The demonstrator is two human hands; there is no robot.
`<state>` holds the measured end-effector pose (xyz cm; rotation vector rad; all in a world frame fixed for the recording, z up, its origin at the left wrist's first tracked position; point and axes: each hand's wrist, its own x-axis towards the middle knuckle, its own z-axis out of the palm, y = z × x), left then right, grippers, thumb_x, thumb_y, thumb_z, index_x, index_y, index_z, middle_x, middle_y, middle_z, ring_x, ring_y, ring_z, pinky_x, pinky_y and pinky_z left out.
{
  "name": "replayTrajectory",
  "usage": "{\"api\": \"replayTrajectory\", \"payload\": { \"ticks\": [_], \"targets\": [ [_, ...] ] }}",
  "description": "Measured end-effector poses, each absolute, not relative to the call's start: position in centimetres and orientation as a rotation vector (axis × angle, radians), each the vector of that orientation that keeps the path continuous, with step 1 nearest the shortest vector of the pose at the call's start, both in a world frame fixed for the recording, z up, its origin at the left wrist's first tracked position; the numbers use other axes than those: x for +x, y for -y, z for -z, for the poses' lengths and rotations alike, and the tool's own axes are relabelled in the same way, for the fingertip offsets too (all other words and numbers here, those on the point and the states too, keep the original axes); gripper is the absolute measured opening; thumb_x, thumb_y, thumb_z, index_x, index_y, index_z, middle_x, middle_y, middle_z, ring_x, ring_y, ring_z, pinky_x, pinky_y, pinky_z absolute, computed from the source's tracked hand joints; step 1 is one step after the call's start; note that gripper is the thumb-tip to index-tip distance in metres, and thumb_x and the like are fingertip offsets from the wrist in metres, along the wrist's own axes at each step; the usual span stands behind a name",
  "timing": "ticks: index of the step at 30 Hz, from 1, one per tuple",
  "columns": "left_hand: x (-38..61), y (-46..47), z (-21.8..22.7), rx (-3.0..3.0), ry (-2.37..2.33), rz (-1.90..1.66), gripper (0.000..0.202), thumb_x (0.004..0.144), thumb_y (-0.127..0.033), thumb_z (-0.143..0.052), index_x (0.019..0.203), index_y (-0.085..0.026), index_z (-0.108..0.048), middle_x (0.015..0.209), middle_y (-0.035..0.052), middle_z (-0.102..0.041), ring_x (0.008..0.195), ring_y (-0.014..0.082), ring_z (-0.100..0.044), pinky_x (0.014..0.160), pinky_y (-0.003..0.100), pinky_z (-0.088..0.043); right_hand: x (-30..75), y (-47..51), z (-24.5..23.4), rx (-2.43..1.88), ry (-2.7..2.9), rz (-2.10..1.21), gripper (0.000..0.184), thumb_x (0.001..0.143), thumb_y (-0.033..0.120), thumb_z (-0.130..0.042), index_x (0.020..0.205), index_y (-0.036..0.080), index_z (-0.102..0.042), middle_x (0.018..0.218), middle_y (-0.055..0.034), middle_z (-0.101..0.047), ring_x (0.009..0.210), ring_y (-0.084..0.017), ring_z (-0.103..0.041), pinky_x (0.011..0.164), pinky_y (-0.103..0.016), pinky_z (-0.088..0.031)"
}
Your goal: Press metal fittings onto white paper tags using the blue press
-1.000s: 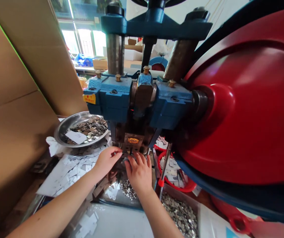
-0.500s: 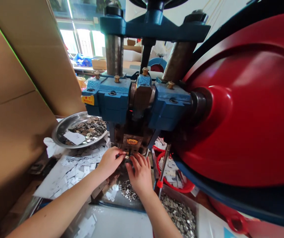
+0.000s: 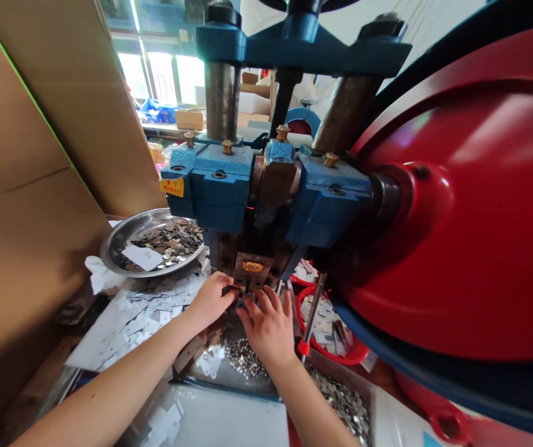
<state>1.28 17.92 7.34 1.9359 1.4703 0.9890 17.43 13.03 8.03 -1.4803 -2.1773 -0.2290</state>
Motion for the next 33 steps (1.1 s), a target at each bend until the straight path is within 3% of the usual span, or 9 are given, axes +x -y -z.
{"api": "replayTrajectory", "payload": {
  "ticks": [3,6,12,15,20,25,29,31,33],
  "targets": [
    [1.4,-18.1,-7.3,1.900,-1.451,-0.993,0.017,0.076,-0.010,-0.059,0.086,-0.020,-0.069,0.088,0.0030,-0.063,0.090,0.0187,-0.060,0.085,0.030,-0.047,17.4,-13.3,-8.5,-1.470,2.189,0.194,0.024,0.089,0.038,-0.051,0.105,0.028,-0.066,0.109,-0.0054,-0.064,0.115,-0.029,-0.048,0.105,-0.057,-0.023],
    [1.0,-17.9,-7.7,1.853,-1.460,-1.016,0.016,0.078,-0.015,-0.059,0.091,-0.019,-0.068,0.094,0.0039,-0.064,0.093,0.0192,-0.059,0.086,0.030,-0.047,18.3,-13.2,-7.8,-1.430,2.085,0.022,0.028,0.090,0.039,-0.047,0.104,0.025,-0.066,0.111,-0.0074,-0.063,0.112,-0.028,-0.051,0.101,-0.052,-0.032],
    [-2.8,-16.0,-9.1,1.770,-1.527,-1.014,0.020,0.083,-0.023,-0.053,0.099,-0.020,-0.064,0.101,0.0042,-0.063,0.087,0.0191,-0.057,0.079,0.032,-0.047,22.3,-9.0,-5.0,-1.521,1.185,-0.733,0.046,0.088,0.056,-0.038,0.095,0.020,-0.065,0.086,-0.0077,-0.070,0.083,-0.024,-0.065,0.077,-0.037,-0.052],
    [-5.0,-14.1,-9.3,1.802,-1.538,-0.931,0.019,0.084,-0.026,-0.051,0.095,-0.020,-0.065,0.099,0.0045,-0.063,0.084,0.0194,-0.057,0.077,0.032,-0.046,23.6,-6.7,-4.8,-1.293,0.985,-0.952,0.051,0.088,0.062,-0.032,0.102,0.023,-0.064,0.094,-0.0075,-0.069,0.083,-0.023,-0.065,0.077,-0.038,-0.052],
    [-6.8,-10.0,-9.3,1.938,-1.577,-0.590,0.014,0.082,-0.030,-0.055,0.087,-0.023,-0.066,0.096,0.0040,-0.061,0.093,0.0227,-0.056,0.083,0.034,-0.042,23.8,-6.4,-5.0,-1.422,1.058,-0.772,0.050,0.078,0.062,-0.055,0.102,0.020,-0.066,0.100,-0.0097,-0.068,0.101,-0.027,-0.060,0.090,-0.040,-0.047],
    [-6.4,-7.2,-8.4,2.042,-1.809,-0.321,0.015,0.075,-0.034,-0.064,0.085,-0.023,-0.066,0.098,0.0046,-0.058,0.093,0.0251,-0.054,0.083,0.037,-0.038,23.1,-8.1,-3.9,-1.363,1.006,-0.858,0.065,0.086,0.068,-0.026,0.114,0.019,-0.058,0.093,-0.0092,-0.069,0.087,-0.025,-0.065,0.072,-0.038,-0.053],
    [-5.9,-6.7,-7.3,2.045,-1.829,-0.318,0.010,0.075,-0.026,-0.065,0.084,-0.022,-0.063,0.098,0.0036,-0.057,0.092,0.0226,-0.053,0.083,0.034,-0.037,21.3,-11.5,-4.4,-1.531,1.150,-0.827,0.051,0.078,0.064,-0.049,0.098,0.020,-0.065,0.087,-0.0089,-0.070,0.079,-0.025,-0.065,0.070,-0.036,-0.052],
    [-5.9,-6.7,-7.0,2.035,-1.816,-0.329,0.008,0.076,-0.024,-0.064,0.083,-0.021,-0.063,0.097,0.0034,-0.057,0.092,0.0221,-0.053,0.084,0.033,-0.037,20.0,-13.5,-5.2,-1.520,1.365,-0.730,0.045,0.074,0.059,-0.055,0.095,0.020,-0.066,0.093,-0.0087,-0.069,0.086,-0.026,-0.064,0.075,-0.037,-0.050],
    [-5.9,-6.7,-7.0,2.021,-1.805,-0.331,0.008,0.075,-0.023,-0.064,0.082,-0.021,-0.063,0.097,0.0034,-0.057,0.092,0.0221,-0.053,0.084,0.032,-0.037,18.8,-15.2,-6.0,-1.560,1.529,-0.648,0.035,0.071,0.052,-0.059,0.086,0.021,-0.066,0.084,-0.0063,-0.069,0.078,-0.025,-0.064,0.070,-0.035,-0.048]
  ]
}}
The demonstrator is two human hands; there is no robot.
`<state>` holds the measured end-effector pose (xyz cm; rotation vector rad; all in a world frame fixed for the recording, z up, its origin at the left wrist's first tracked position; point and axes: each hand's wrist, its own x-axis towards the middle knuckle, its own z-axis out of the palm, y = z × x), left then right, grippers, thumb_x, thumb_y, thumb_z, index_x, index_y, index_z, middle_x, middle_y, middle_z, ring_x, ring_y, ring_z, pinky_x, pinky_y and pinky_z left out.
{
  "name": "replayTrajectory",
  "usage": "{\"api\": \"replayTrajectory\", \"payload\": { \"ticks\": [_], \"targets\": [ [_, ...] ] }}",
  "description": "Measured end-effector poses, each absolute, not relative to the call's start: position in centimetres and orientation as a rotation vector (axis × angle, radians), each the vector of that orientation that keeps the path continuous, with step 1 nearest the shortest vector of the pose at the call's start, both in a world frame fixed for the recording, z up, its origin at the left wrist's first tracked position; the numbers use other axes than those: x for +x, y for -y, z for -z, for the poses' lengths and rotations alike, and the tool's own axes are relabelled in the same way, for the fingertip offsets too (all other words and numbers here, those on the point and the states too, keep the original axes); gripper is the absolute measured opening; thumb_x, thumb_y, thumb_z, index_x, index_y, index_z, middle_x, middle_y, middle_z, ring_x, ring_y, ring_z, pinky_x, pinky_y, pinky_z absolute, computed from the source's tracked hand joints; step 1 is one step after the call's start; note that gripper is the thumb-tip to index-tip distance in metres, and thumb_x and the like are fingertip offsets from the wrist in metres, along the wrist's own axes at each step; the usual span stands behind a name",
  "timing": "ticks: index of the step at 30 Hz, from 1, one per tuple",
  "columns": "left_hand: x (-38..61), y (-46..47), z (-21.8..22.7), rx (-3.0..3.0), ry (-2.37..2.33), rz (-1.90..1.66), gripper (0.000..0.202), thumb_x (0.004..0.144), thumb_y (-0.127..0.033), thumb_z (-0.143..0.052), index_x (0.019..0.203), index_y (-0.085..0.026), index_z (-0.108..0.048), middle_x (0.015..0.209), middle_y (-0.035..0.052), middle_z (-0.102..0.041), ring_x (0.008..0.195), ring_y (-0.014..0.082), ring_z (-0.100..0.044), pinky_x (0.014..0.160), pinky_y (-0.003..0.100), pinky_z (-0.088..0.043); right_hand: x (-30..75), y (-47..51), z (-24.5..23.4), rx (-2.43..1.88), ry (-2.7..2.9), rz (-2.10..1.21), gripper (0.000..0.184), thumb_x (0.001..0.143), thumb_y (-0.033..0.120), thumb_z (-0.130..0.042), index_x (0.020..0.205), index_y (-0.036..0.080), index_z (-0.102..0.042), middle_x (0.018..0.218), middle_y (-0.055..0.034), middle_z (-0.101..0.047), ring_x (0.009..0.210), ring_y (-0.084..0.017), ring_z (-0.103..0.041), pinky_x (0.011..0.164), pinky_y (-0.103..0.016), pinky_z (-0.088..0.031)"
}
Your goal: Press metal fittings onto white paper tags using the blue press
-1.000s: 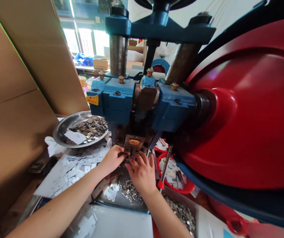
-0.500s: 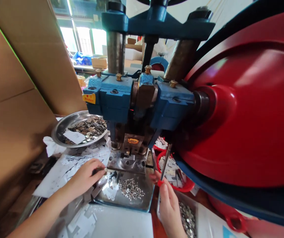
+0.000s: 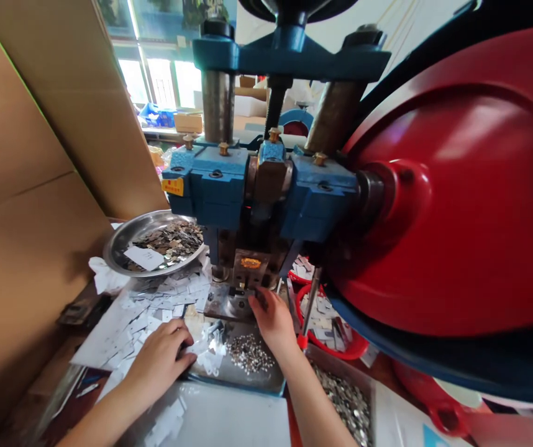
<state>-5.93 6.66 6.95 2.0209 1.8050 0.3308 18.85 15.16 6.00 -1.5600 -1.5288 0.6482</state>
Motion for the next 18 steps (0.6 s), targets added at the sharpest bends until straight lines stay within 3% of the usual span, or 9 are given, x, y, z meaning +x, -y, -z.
{"api": "replayTrajectory", "payload": {
  "ticks": [3,6,9,12,15,18],
  "targets": [
    [-5.9,-6.6,-7.3,2.007,-1.782,-0.340,0.005,0.076,-0.022,-0.063,0.080,-0.021,-0.061,0.093,0.0030,-0.058,0.091,0.0219,-0.054,0.081,0.032,-0.037,18.3,-16.0,-6.6,-1.612,1.540,-0.628,0.028,0.073,0.049,-0.058,0.074,0.021,-0.063,0.069,-0.0018,-0.065,0.063,-0.020,-0.059,0.059,-0.030,-0.044],
    [-5.9,-6.6,-7.5,1.981,-1.759,-0.351,0.002,0.078,-0.020,-0.061,0.079,-0.021,-0.060,0.086,0.0016,-0.061,0.085,0.0209,-0.055,0.076,0.031,-0.038,20.2,-15.0,-6.5,-1.575,1.356,-0.659,0.034,0.074,0.054,-0.056,0.071,0.020,-0.060,0.059,0.0003,-0.059,0.055,-0.016,-0.054,0.052,-0.027,-0.041],
    [-5.9,-6.8,-7.4,1.937,-1.729,-0.353,0.004,0.079,-0.019,-0.059,0.079,-0.022,-0.061,0.081,0.0000,-0.063,0.080,0.0194,-0.057,0.072,0.029,-0.038,23.7,-12.6,-6.0,-1.561,1.149,-0.617,0.039,0.075,0.056,-0.054,0.083,0.018,-0.061,0.063,-0.0009,-0.062,0.054,-0.016,-0.054,0.051,-0.027,-0.041],
    [-6.0,-7.3,-7.0,1.921,-1.671,-0.447,0.014,0.083,-0.020,-0.054,0.092,-0.025,-0.063,0.088,0.0006,-0.065,0.083,0.0194,-0.059,0.073,0.030,-0.041,25.8,-10.2,-5.5,-1.675,0.979,-0.524,0.043,0.074,0.051,-0.059,0.100,0.017,-0.059,0.073,-0.0030,-0.066,0.058,-0.018,-0.059,0.053,-0.028,-0.044],
    [-5.9,-7.6,-6.9,1.900,-1.602,-0.651,0.025,0.087,-0.023,-0.046,0.106,-0.026,-0.063,0.102,0.0034,-0.064,0.093,0.0207,-0.059,0.083,0.033,-0.044,24.5,-8.8,-5.2,-1.700,1.269,-0.451,0.031,0.077,0.044,-0.056,0.094,0.019,-0.062,0.080,-0.0048,-0.068,0.070,-0.022,-0.063,0.063,-0.032,-0.048],
    [-5.5,-7.7,-6.9,1.754,-1.539,-0.816,0.025,0.089,-0.028,-0.044,0.103,-0.023,-0.064,0.105,0.0042,-0.064,0.099,0.0212,-0.057,0.089,0.034,-0.043,21.1,-8.8,-5.1,-1.509,1.916,-0.387,0.021,0.085,0.033,-0.048,0.078,0.024,-0.066,0.080,-0.0033,-0.068,0.078,-0.021,-0.063,0.074,-0.033,-0.047]
  ]
}}
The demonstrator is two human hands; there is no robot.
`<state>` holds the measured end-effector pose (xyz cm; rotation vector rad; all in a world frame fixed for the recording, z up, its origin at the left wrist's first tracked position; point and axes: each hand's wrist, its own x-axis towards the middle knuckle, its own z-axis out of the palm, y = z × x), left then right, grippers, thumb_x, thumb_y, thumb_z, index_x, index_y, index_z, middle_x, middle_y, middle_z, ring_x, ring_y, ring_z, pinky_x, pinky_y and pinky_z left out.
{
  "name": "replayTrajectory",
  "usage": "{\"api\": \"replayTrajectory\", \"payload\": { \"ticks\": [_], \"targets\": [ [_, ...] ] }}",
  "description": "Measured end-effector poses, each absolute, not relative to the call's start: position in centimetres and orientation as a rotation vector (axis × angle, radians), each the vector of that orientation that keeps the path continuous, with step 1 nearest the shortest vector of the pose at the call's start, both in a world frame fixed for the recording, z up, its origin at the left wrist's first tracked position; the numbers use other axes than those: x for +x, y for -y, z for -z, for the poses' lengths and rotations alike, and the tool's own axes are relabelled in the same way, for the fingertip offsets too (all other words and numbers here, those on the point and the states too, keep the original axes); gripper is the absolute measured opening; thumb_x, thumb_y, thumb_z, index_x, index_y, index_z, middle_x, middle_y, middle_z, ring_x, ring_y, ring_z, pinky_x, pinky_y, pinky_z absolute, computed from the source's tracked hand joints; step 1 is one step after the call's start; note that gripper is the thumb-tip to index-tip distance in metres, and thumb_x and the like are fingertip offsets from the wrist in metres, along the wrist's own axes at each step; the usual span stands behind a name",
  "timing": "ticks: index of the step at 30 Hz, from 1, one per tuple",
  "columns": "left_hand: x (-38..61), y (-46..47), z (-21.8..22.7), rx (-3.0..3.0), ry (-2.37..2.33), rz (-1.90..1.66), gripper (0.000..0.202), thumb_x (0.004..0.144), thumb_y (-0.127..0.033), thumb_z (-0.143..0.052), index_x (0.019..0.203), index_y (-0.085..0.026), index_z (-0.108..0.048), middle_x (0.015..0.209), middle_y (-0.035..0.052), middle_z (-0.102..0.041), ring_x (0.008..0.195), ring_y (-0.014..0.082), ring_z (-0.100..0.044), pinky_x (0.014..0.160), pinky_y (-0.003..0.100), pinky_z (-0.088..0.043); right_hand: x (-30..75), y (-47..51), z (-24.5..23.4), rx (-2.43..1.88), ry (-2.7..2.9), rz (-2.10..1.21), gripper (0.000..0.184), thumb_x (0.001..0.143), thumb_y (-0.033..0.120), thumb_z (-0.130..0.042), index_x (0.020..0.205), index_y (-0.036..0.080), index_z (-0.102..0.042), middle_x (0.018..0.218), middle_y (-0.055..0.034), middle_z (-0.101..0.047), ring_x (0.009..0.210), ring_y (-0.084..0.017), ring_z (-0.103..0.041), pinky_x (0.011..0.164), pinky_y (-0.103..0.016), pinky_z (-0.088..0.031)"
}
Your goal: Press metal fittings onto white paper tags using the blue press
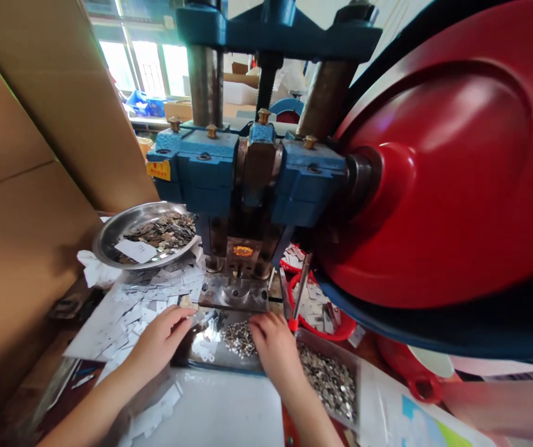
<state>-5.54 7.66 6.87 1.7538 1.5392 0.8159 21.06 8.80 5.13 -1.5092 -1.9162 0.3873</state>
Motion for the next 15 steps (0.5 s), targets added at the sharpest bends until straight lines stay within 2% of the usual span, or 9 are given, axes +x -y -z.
{"api": "replayTrajectory", "payload": {
  "ticks": [2,4,8,10,15],
  "targets": [
    [-5.4,-7.6,-6.9,1.581,-1.504,-0.861,0.025,0.088,-0.032,-0.045,0.103,-0.022,-0.063,0.102,0.0042,-0.064,0.096,0.0209,-0.058,0.087,0.033,-0.044,19.0,-9.3,-5.2,-1.460,2.181,-0.269,0.022,0.086,0.025,-0.046,0.076,0.026,-0.066,0.076,-0.0017,-0.067,0.076,-0.020,-0.062,0.071,-0.031,-0.046],
    [-5.6,-7.4,-7.0,1.413,-1.467,-0.891,0.030,0.086,-0.033,-0.048,0.111,-0.021,-0.060,0.094,0.0031,-0.063,0.085,0.0190,-0.059,0.078,0.031,-0.047,17.8,-9.7,-5.3,-1.496,2.293,-0.144,0.022,0.085,0.020,-0.047,0.074,0.026,-0.065,0.071,-0.0004,-0.065,0.071,-0.018,-0.062,0.064,-0.028,-0.045],
    [-6.3,-7.1,-7.6,1.162,-1.478,-0.951,0.047,0.078,-0.025,-0.053,0.126,-0.024,-0.051,0.088,0.0009,-0.058,0.072,0.0145,-0.055,0.067,0.025,-0.046,17.2,-10.0,-5.5,-1.564,2.335,-0.064,0.020,0.081,0.015,-0.048,0.070,0.025,-0.061,0.068,-0.0001,-0.065,0.069,-0.018,-0.062,0.062,-0.027,-0.042],
    [-6.5,-7.1,-7.9,1.077,-1.476,-0.939,0.046,0.076,-0.023,-0.053,0.122,-0.025,-0.054,0.087,0.0011,-0.056,0.071,0.0141,-0.055,0.064,0.023,-0.045,17.3,-10.2,-5.8,-1.563,2.276,-0.108,0.019,0.082,0.015,-0.046,0.071,0.023,-0.060,0.070,-0.0003,-0.065,0.069,-0.017,-0.061,0.063,-0.026,-0.042],
    [-5.6,-8.1,-8.3,0.975,-1.372,-0.975,0.026,0.072,-0.028,-0.059,0.096,-0.019,-0.060,0.074,-0.0012,-0.053,0.067,0.0128,-0.054,0.060,0.022,-0.045,17.3,-12.3,-7.3,-1.455,2.067,-0.051,0.020,0.087,0.023,-0.043,0.079,0.021,-0.061,0.074,-0.0028,-0.063,0.073,-0.018,-0.058,0.070,-0.029,-0.043]
  ]
}}
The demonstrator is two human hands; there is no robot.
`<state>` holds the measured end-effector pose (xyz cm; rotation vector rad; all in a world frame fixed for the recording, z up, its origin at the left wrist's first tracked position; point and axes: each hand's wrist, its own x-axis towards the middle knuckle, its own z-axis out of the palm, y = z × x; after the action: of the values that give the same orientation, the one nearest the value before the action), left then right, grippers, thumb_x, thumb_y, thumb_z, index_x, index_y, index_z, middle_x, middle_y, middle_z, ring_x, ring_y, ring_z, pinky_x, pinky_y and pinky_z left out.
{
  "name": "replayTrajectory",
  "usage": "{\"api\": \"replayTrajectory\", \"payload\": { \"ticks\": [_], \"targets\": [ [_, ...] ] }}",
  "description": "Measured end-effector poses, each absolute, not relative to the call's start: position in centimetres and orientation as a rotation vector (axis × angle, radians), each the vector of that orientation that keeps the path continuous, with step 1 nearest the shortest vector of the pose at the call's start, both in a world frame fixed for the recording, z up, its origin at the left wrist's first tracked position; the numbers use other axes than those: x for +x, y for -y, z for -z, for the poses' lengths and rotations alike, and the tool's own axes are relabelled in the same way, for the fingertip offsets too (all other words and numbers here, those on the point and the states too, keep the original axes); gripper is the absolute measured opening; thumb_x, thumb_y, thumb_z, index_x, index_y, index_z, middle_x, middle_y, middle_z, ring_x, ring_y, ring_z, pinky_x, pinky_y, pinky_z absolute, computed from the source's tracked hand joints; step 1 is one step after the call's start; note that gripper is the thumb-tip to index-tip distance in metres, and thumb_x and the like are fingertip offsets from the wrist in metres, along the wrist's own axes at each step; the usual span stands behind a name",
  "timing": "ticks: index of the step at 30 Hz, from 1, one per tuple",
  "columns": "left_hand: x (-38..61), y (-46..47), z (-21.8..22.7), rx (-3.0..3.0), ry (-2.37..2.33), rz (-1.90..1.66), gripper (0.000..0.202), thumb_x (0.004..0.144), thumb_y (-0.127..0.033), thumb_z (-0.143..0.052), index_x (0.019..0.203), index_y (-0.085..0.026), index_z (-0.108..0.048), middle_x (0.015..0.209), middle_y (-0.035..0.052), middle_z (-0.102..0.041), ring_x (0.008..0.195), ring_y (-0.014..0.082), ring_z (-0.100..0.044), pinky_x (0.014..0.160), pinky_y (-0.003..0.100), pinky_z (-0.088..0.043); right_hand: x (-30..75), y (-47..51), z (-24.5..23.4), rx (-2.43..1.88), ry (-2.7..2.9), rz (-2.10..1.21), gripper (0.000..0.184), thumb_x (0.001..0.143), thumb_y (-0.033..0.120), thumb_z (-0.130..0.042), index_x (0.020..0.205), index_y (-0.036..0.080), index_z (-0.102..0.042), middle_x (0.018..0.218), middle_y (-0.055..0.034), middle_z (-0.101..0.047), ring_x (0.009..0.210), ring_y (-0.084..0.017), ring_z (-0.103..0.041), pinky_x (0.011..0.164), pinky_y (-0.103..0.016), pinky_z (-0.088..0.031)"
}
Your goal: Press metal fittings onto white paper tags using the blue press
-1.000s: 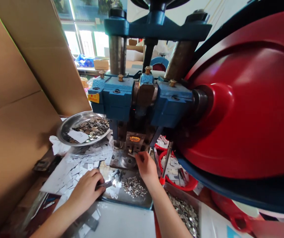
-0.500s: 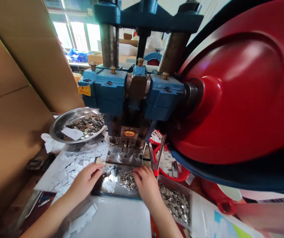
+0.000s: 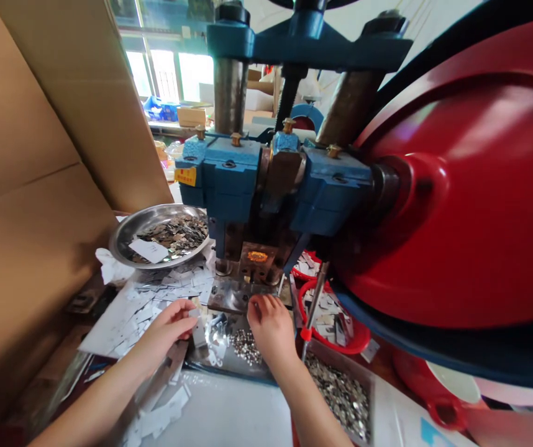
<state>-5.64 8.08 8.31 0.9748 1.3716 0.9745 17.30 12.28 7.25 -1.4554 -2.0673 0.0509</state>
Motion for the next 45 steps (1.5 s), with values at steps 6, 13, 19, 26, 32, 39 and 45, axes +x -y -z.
{"api": "replayTrajectory", "payload": {
  "ticks": [6,13,19,26,32,39,45],
  "targets": [
    [-3.3,-9.8,-9.7,0.841,-1.235,-1.025,0.040,0.068,-0.026,-0.064,0.107,-0.018,-0.061,0.078,-0.0010,-0.054,0.066,0.0111,-0.057,0.067,0.025,-0.049,17.0,-14.7,-8.3,-1.435,2.152,0.205,0.025,0.088,0.025,-0.046,0.088,0.022,-0.071,0.081,-0.0072,-0.063,0.081,-0.023,-0.053,0.072,-0.035,-0.043],
    [-2.1,-10.5,-9.9,0.728,-1.185,-1.063,0.029,0.068,-0.019,-0.065,0.097,-0.016,-0.063,0.075,-0.0004,-0.056,0.068,0.0129,-0.062,0.065,0.024,-0.050,17.5,-12.4,-7.6,-1.341,2.013,-0.142,0.029,0.090,0.033,-0.045,0.104,0.022,-0.067,0.105,-0.0075,-0.064,0.100,-0.025,-0.055,0.088,-0.041,-0.044],
    [-1.3,-10.2,-10.0,0.776,-1.120,-1.054,0.023,0.068,-0.019,-0.065,0.091,-0.017,-0.063,0.078,0.0015,-0.063,0.075,0.0153,-0.062,0.067,0.025,-0.048,15.6,-10.0,-7.5,-1.251,1.773,-0.681,0.017,0.087,0.029,-0.051,0.097,0.023,-0.063,0.087,-0.0032,-0.068,0.079,-0.018,-0.064,0.068,-0.028,-0.052],
    [-0.9,-9.6,-9.6,0.860,-0.986,-1.019,0.035,0.068,-0.015,-0.061,0.103,-0.019,-0.060,0.086,0.0017,-0.067,0.079,0.0164,-0.061,0.070,0.026,-0.046,16.3,-9.2,-7.7,-1.044,1.915,0.038,0.016,0.083,0.013,-0.054,0.086,0.026,-0.064,0.100,-0.0044,-0.062,0.094,-0.020,-0.057,0.079,-0.036,-0.049],
    [-0.3,-10.9,-9.8,1.576,-1.276,-1.060,0.014,0.076,-0.016,-0.059,0.087,-0.021,-0.067,0.085,0.0011,-0.065,0.077,0.0161,-0.059,0.071,0.027,-0.045,16.5,-10.3,-7.1,-1.144,1.883,-0.138,0.011,0.087,0.020,-0.054,0.092,0.024,-0.062,0.086,-0.0026,-0.065,0.082,-0.019,-0.058,0.074,-0.034,-0.048],
    [1.7,-15.8,-8.5,1.836,-1.446,-1.065,0.010,0.081,-0.017,-0.060,0.085,-0.020,-0.069,0.090,0.0030,-0.063,0.087,0.0189,-0.059,0.082,0.031,-0.045,16.8,-14.5,-5.7,-1.406,1.617,-0.292,0.021,0.084,0.039,-0.051,0.087,0.021,-0.062,0.085,-0.0060,-0.062,0.082,-0.022,-0.057,0.073,-0.036,-0.046],
    [2.3,-17.9,-6.8,1.764,-1.420,-1.009,0.016,0.078,-0.014,-0.058,0.089,-0.018,-0.069,0.097,0.0056,-0.064,0.096,0.0212,-0.058,0.091,0.034,-0.044,17.1,-16.0,-5.0,-1.483,1.533,-0.384,0.020,0.077,0.037,-0.053,0.083,0.019,-0.059,0.089,-0.0081,-0.058,0.083,-0.024,-0.055,0.074,-0.038,-0.045]
  ]
}}
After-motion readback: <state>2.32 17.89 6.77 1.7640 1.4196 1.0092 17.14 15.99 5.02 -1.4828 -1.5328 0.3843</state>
